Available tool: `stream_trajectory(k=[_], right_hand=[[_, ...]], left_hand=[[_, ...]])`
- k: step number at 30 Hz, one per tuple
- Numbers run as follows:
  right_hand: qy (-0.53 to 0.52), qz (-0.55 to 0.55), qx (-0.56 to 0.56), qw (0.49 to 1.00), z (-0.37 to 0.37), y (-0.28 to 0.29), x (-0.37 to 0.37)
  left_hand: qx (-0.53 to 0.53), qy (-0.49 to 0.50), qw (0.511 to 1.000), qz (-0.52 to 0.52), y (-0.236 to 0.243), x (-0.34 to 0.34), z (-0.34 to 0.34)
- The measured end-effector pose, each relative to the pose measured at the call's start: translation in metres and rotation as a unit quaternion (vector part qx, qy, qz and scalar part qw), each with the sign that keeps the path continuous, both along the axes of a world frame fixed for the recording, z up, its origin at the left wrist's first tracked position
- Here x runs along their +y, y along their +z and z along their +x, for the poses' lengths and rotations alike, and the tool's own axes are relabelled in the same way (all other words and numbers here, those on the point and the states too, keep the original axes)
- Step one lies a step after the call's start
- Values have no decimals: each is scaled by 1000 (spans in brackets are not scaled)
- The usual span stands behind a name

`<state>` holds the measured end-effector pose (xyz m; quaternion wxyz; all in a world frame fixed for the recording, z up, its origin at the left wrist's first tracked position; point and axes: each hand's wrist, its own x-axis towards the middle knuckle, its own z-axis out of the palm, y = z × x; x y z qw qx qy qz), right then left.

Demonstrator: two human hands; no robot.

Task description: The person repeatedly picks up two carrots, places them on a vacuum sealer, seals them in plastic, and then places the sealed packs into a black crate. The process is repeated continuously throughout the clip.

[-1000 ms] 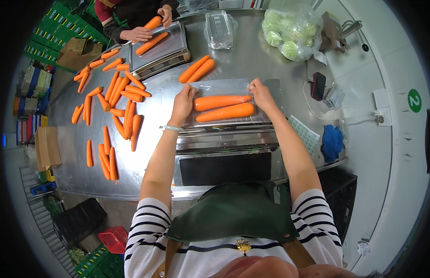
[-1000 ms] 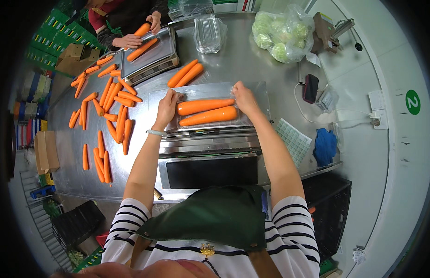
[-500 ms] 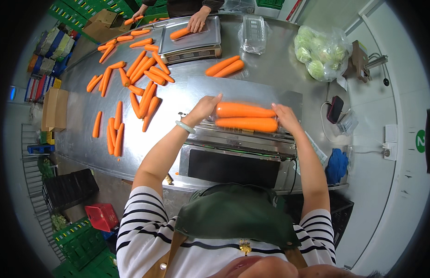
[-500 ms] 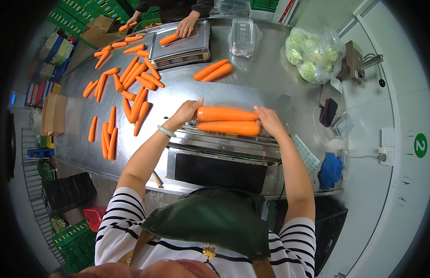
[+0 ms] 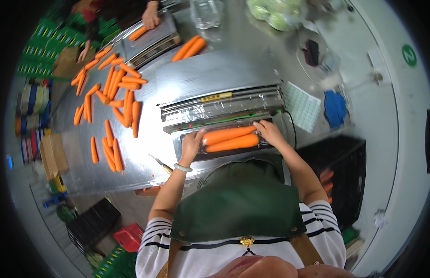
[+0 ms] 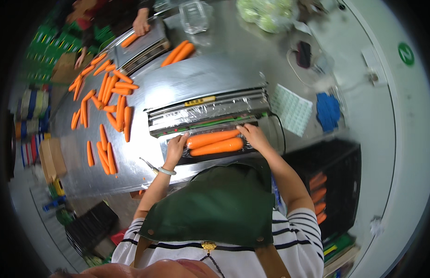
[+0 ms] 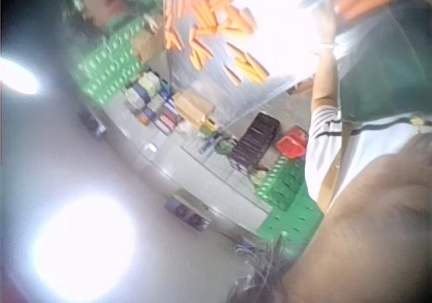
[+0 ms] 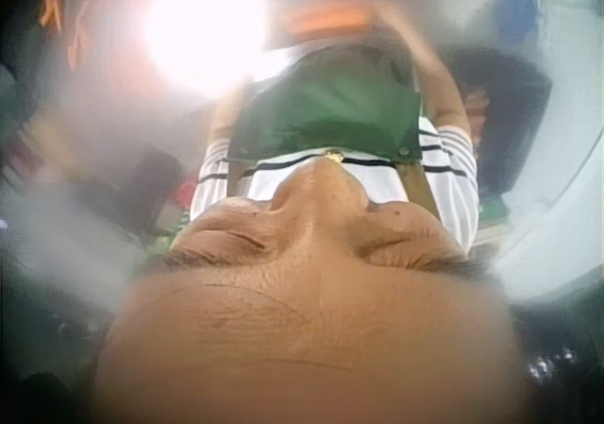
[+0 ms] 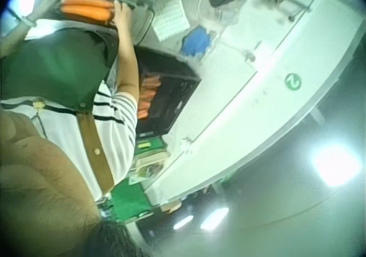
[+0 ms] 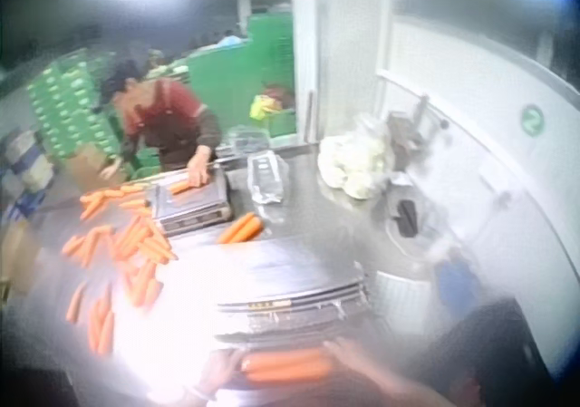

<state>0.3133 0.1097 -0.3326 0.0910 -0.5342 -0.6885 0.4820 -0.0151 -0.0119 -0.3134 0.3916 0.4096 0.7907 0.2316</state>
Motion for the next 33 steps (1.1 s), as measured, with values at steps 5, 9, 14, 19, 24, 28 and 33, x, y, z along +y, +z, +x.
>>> stream_trajectory(k=[5, 9, 14, 19, 24, 28, 33], right_hand=[[-177, -109, 150, 967, 7, 10, -27], [-317, -58, 271, 907, 2, -27, -49], [-335, 45, 236, 911, 54, 32, -92], [-451, 139, 168, 865, 97, -51, -148], [-434, 159, -41, 886, 41, -120, -160], [-323, 24, 460, 826, 34, -103, -182], [-200, -365, 414, 809, 22, 53, -209]], left_hand=[[-234, 186, 952, 68, -23, -24, -3], [-325, 207, 908, 162, -20, -26, 5], [-138, 87, 958, 237, -21, -41, -11], [156, -141, 965, 156, -32, -22, 29], [277, -323, 846, 320, -65, 23, 56], [-147, -232, 947, 166, -59, 31, 81], [-729, -55, 682, -31, 38, -8, 122]])
